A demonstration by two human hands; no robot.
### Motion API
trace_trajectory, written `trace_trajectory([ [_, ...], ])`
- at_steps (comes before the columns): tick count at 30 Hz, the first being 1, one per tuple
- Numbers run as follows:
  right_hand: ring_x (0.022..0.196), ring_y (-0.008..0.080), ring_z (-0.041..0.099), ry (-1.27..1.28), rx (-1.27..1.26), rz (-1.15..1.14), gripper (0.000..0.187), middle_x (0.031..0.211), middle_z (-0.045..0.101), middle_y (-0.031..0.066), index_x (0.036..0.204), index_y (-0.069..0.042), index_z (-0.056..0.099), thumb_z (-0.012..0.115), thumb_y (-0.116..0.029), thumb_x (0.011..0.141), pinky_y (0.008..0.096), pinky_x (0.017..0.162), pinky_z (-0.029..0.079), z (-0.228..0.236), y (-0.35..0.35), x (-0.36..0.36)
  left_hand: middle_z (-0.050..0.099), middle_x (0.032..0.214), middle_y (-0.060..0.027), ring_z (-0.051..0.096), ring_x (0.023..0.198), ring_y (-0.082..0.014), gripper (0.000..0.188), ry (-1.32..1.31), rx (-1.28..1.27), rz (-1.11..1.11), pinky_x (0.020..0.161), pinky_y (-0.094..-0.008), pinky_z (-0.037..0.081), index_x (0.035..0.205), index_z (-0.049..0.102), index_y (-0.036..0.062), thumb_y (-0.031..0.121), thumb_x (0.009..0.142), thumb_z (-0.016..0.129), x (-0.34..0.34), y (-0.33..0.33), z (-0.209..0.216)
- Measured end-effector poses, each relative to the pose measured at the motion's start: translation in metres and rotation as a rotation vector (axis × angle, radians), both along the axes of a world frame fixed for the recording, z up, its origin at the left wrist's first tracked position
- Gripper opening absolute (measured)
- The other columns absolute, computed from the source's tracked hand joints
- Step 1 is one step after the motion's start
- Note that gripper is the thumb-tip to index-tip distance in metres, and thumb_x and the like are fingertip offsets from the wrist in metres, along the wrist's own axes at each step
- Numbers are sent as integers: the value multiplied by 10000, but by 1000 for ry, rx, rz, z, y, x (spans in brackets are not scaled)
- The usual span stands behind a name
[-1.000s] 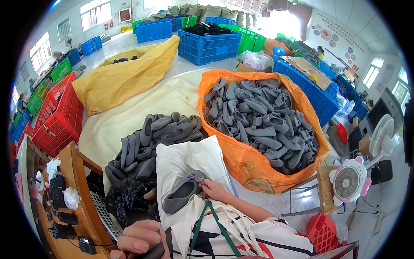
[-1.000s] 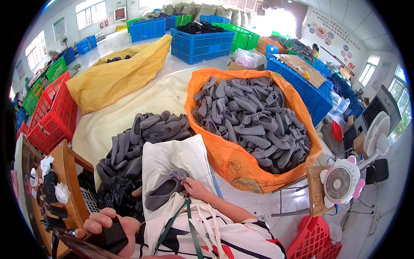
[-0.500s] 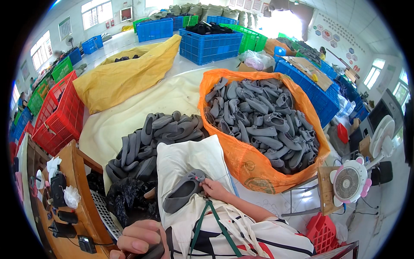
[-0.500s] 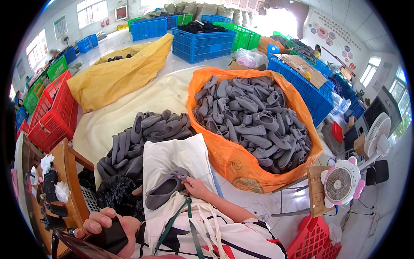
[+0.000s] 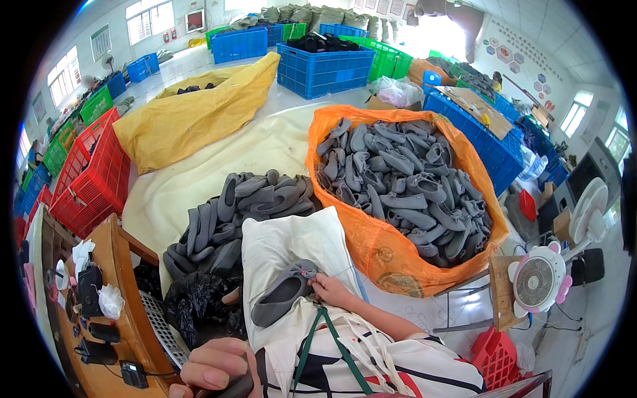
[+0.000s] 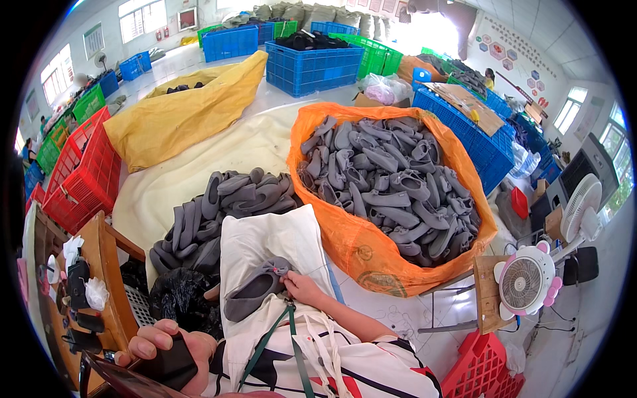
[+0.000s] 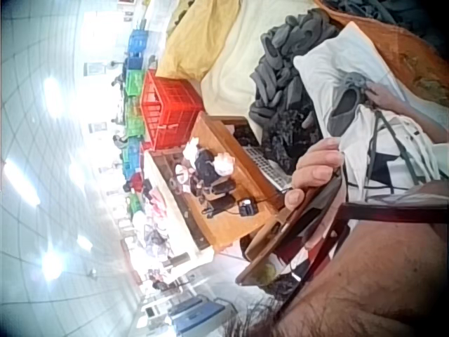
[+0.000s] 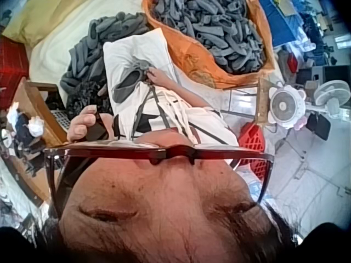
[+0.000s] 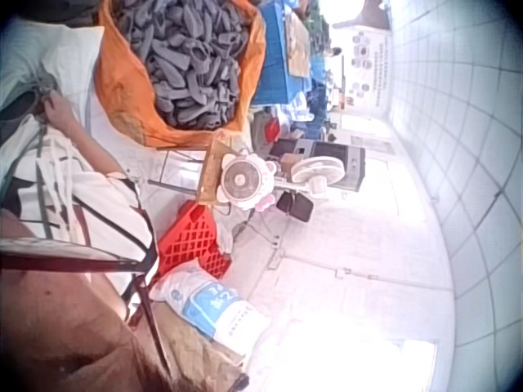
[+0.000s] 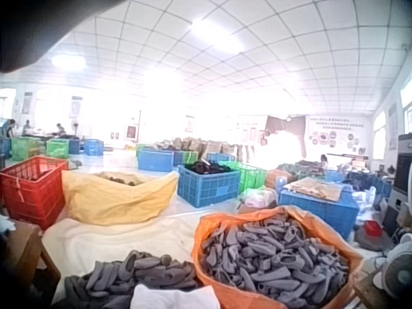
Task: The person sits on the floor in a factory setting, sewing a grey slip-on shoe by hand using a needle and thread. They hold the shoe on a white cloth placed on their lap and repeatedly insert the needle into the shoe's upper. Large bags of similar shoes and plastic crates are visible around them.
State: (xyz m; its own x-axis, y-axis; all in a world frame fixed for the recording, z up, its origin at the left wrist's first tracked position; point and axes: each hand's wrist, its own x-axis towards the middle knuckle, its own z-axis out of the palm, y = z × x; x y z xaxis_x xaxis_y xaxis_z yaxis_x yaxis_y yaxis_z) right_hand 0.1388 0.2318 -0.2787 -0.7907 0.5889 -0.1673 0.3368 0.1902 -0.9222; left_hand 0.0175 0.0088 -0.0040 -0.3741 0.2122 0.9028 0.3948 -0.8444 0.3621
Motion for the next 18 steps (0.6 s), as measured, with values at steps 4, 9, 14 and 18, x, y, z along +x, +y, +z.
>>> trace_trajectory([
  [4, 611, 162, 627, 8, 0, -1, 168, 688, 626, 71, 1016, -39, 564, 481, -181, 985, 314, 601, 501, 1, -1, 0, 503, 1186, -139, 565, 1072, -276, 518, -71, 53, -8, 953, -467, 511, 1322, 389, 16, 68, 866, 630, 5, 3, 0],
  [9, 618, 163, 629, -13, -9, -1, 177, 702, 630, 72, 1037, -40, 570, 482, -183, 985, 312, 608, 503, -1, -1, 0, 501, 1165, -135, 567, 1044, -274, 553, -42, 80, 108, 930, -439, 521, 1325, 374, 26, 30, 842, 645, 9, 9, -1],
  [14, 612, 139, 599, 3, 8, -2, 179, 694, 610, 53, 1049, -43, 569, 479, -187, 995, 295, 596, 487, -7, 1, 1, 523, 1172, -112, 577, 1084, -204, 626, 42, -88, 324, 880, -311, 530, 1362, 341, 33, 37, 828, 668, 4, -3, -5],
  [18, 610, 146, 604, 22, -1, 4, 170, 696, 613, 56, 1046, -49, 568, 476, -180, 991, 299, 591, 486, -7, 1, 1, 581, 1128, -47, 619, 1005, -129, 639, 161, -237, 536, 845, -220, 502, 1362, 345, 47, 130, 839, 702, -1, -13, -2],
])
